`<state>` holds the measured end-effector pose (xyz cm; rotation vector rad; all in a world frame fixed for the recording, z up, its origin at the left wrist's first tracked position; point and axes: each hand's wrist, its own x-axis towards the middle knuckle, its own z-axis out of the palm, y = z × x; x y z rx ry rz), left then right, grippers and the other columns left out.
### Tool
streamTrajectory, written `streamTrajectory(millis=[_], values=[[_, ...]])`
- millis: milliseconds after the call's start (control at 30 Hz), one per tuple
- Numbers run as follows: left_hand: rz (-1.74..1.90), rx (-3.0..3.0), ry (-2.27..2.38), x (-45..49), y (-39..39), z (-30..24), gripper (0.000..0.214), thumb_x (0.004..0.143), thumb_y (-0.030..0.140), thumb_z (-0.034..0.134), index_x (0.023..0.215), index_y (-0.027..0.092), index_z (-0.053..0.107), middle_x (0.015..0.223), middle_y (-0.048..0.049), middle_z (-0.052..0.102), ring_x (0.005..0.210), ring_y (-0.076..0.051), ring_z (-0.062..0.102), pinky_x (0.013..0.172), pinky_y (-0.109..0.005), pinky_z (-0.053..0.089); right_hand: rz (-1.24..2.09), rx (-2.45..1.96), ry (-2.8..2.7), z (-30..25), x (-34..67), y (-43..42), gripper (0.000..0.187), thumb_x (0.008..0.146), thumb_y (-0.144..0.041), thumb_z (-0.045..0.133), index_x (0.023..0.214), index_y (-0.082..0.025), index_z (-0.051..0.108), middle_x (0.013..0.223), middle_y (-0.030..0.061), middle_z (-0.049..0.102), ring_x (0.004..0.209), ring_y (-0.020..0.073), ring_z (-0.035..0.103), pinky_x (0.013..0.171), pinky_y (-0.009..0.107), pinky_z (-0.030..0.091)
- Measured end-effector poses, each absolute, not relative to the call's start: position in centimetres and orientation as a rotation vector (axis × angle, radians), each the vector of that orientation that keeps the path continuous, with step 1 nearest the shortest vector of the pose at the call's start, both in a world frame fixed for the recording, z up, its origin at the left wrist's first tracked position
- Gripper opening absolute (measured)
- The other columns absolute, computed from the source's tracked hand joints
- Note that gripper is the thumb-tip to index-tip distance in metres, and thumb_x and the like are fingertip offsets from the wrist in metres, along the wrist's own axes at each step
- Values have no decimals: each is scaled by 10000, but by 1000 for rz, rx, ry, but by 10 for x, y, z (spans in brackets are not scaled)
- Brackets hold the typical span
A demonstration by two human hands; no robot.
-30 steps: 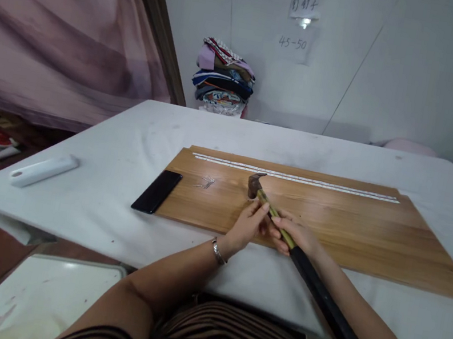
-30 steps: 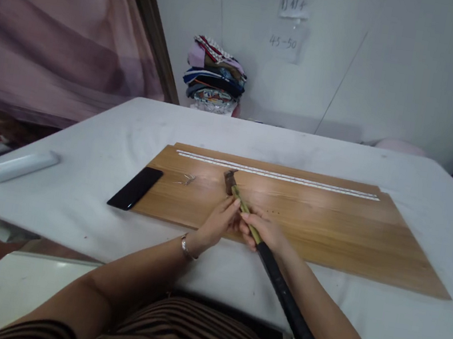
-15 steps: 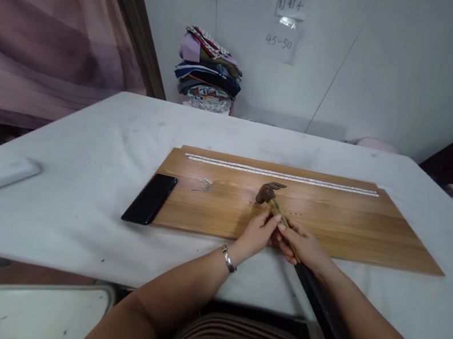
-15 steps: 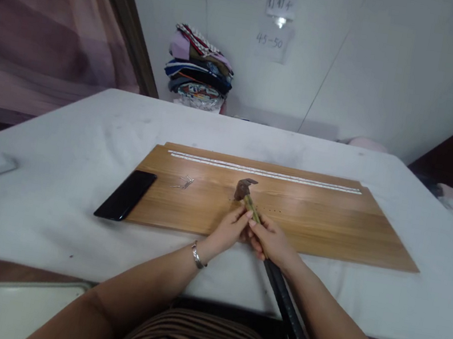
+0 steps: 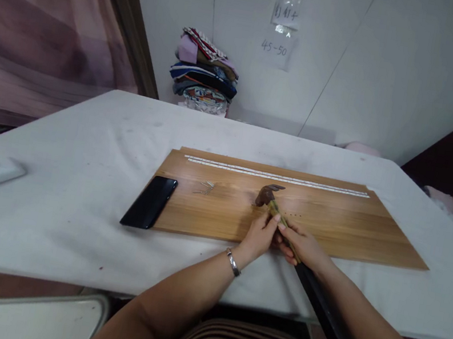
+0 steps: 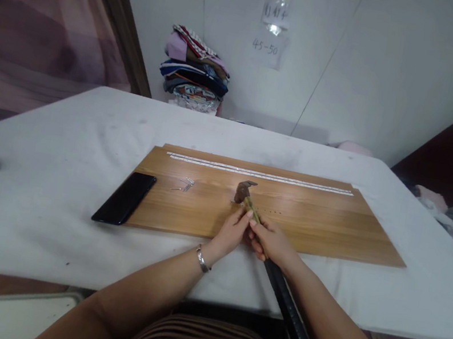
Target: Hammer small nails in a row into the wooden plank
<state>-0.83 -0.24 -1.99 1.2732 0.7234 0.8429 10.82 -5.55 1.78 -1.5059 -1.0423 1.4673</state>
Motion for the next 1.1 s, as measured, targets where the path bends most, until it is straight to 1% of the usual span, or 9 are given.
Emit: streamTrajectory(millis=[67, 233, 433, 567, 633, 767, 867, 1033, 1100], values=[[841, 1256, 713, -7, -1, -22, 335, 874, 509, 456, 871, 181, 527, 593, 21, 551, 524, -110, 539, 520, -221, 438, 1487, -1501, -1045, 18, 109, -55, 412, 780, -598, 542, 696, -206, 452, 410, -93, 384, 272, 42, 286, 267, 172, 261], [801, 1186, 697, -4, 2, -27, 363, 849, 552, 472, 850, 192, 516, 564, 26, 535, 487, -116, 518, 492, -235, 432, 1524, -1471, -1004, 19, 111, -54, 382, 772, -567, 575, 721, -202, 474, 466, -83, 414, 290, 37, 281, 263, 169, 274], [781, 1167, 673, -4, 2, -25, 368, 824, 561, 505, 848, 195, 532, 539, 22, 533, 480, -122, 512, 490, -241, 423, 1509, -1430, -997, 17, 111, -55, 376, 782, -575, 564, 770, -205, 495, 492, -74, 451, 289, 41, 287, 255, 170, 278], [766, 1161, 658, -6, 2, -19, 379, 813, 571, 516, 844, 193, 522, 539, 24, 535, 479, -119, 510, 497, -241, 425, 1518, -1440, -1014, 18, 110, -56, 419, 789, -607, 536, 703, -201, 476, 402, -93, 378, 265, 40, 265, 259, 164, 278], [763, 1164, 660, -6, 2, -18, 384, 812, 574, 514, 850, 192, 517, 537, 26, 532, 478, -119, 510, 498, -240, 426, 1515, -1448, -1018, 18, 110, -56, 420, 792, -609, 531, 704, -202, 477, 389, -98, 360, 261, 42, 261, 258, 163, 274], [758, 1154, 656, -5, 3, -21, 389, 811, 576, 513, 847, 189, 505, 524, 29, 526, 467, -115, 499, 493, -238, 423, 1506, -1457, -1008, 17, 111, -55, 391, 797, -584, 541, 736, -202, 492, 440, -86, 402, 280, 43, 275, 256, 168, 285], [752, 1144, 647, -4, 3, -23, 396, 808, 583, 514, 831, 188, 500, 521, 28, 523, 460, -111, 489, 479, -234, 412, 1506, -1457, -1017, 16, 112, -55, 392, 808, -583, 526, 725, -202, 486, 429, -90, 383, 276, 42, 264, 253, 169, 279], [754, 1132, 641, -4, 2, -23, 386, 803, 578, 529, 852, 197, 502, 520, 35, 514, 456, -111, 484, 478, -237, 410, 1468, -1461, -1032, 19, 110, -56, 405, 781, -599, 548, 739, -202, 486, 481, -76, 439, 285, 37, 279, 249, 165, 278], [754, 1140, 645, -5, 3, -22, 386, 804, 579, 525, 845, 196, 502, 521, 31, 517, 459, -115, 489, 480, -241, 414, 1477, -1459, -1032, 20, 109, -56, 403, 777, -599, 552, 742, -202, 489, 477, -78, 436, 285, 37, 277, 250, 163, 280]])
